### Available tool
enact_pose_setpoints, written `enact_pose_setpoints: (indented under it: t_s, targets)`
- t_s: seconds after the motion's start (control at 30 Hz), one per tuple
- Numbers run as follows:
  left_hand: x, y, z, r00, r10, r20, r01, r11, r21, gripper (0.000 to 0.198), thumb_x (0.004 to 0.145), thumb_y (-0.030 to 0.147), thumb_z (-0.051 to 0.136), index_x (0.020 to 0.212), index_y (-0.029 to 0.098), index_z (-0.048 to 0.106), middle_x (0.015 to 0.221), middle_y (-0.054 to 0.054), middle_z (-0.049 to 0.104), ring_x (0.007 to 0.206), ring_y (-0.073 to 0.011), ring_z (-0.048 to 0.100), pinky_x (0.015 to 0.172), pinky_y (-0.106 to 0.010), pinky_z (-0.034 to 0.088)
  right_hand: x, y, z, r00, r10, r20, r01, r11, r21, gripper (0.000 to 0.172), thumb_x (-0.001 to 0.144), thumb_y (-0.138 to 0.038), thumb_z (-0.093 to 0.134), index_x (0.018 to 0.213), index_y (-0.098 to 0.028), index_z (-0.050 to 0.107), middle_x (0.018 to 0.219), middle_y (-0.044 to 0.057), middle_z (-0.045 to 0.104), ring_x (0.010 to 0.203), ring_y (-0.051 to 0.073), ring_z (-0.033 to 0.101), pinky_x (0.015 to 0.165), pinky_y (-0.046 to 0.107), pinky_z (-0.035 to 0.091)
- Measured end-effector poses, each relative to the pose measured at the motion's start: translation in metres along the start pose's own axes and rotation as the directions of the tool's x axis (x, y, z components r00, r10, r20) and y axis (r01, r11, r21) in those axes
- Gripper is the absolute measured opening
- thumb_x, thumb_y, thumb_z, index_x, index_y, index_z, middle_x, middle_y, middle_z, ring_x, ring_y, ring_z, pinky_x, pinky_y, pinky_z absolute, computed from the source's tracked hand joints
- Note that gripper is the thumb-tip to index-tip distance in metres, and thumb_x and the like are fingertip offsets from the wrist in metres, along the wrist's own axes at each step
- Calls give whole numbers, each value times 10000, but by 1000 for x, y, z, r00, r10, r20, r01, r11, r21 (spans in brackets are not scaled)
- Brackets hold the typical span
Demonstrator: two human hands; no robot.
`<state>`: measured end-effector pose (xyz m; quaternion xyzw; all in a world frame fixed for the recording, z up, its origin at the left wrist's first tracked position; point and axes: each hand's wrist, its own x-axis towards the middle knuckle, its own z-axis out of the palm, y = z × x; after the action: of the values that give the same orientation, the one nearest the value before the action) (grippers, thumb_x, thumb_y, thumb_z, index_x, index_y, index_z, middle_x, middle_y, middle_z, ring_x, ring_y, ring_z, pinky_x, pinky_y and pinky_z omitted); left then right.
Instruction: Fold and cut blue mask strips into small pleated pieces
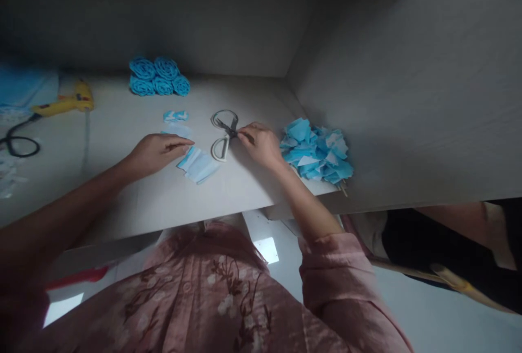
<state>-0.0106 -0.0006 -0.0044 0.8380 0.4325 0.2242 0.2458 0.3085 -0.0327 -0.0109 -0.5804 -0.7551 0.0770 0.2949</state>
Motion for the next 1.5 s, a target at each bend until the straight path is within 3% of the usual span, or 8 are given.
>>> enact_pose_setpoints:
  t_s: [0.17, 0.4, 0.57, 0.7, 0.87, 1.07, 1.3, 1.5]
  targets:
    - [-16, 5, 10, 951, 282, 125, -298, 944, 140, 350, 997, 323, 582, 1153, 196, 868, 1117, -131, 845, 1066, -300, 742, 972, -410, 548, -23, -29, 11, 943, -281, 179, 289, 957, -20, 326, 1058, -428, 649, 1216, -233, 858, 1378, 133, 787, 1320, 347, 659, 1143, 510, 455]
    - [-23, 2, 11, 912, 349, 217, -367, 929, 46, 252, 986, 309, 625, 1025, 208, 853, 1089, -119, 811, 1046, -269, 715, 994, -395, 542, -21, -11, 1, 953, -217, 213, 245, 963, -115, 291, 1069, -374, 635, 1010, -211, 869, 1261, 132, 833, 1235, 339, 691, 1114, 517, 433]
    - [-14, -8, -3, 992, 106, -63, -115, 980, -163, 299, 988, 378, 602, 1014, 202, 842, 1053, -89, 833, 955, -223, 729, 892, -331, 552, 0, -45, 9, 953, -157, 258, 203, 966, -161, 320, 1099, -308, 561, 1142, -162, 842, 1195, 158, 831, 1170, 341, 709, 1052, 484, 440]
    - [-10, -14, -6, 975, -117, -192, 60, 959, -278, 284, 948, 378, 635, 1006, 182, 832, 1065, -89, 842, 936, -212, 726, 872, -317, 545, 29, -82, 31, 901, -149, 408, 217, 968, -126, 318, 1104, -296, 570, 1249, -126, 797, 1231, 187, 799, 1148, 316, 703, 987, 403, 456]
    - [-10, -18, 3, 973, -160, -168, 101, 943, -318, 316, 946, 381, 625, 1051, 169, 834, 1063, -94, 844, 921, -212, 714, 860, -326, 533, 52, -92, 55, 873, -90, 479, 134, 989, -58, 208, 1041, -276, 654, 1126, -138, 783, 1139, 158, 784, 1016, 261, 677, 831, 333, 412]
    - [-9, -17, 7, 981, -171, -92, 106, 871, -480, 543, 895, 488, 721, 1309, 138, 760, 984, -78, 793, 843, -187, 689, 783, -302, 521, 58, -85, 57, 909, -178, 378, -7, 898, 440, 124, 952, -289, 652, 942, -171, 686, 872, 26, 725, 784, 159, 602, 774, 286, 419]
    - [-11, -15, 1, 963, -268, -30, 215, 832, -511, 315, 806, 445, 790, 686, 164, 712, 612, 12, 595, 616, -129, 544, 572, -254, 404, 57, -92, 47, 973, -155, 173, 29, 819, 573, 251, 964, -460, 689, 949, -210, 699, 904, 25, 715, 867, 188, 651, 869, 328, 503]
    - [-11, -4, -2, 917, -398, 28, 279, 588, -760, 393, 727, 543, 863, 807, 165, 792, 784, -47, 742, 725, -152, 633, 619, -263, 487, 41, -87, 51, 996, 32, 81, -81, 688, 721, 534, 1018, -724, 570, 1239, -254, 693, 1063, 68, 754, 1040, 243, 721, 1043, 410, 535]
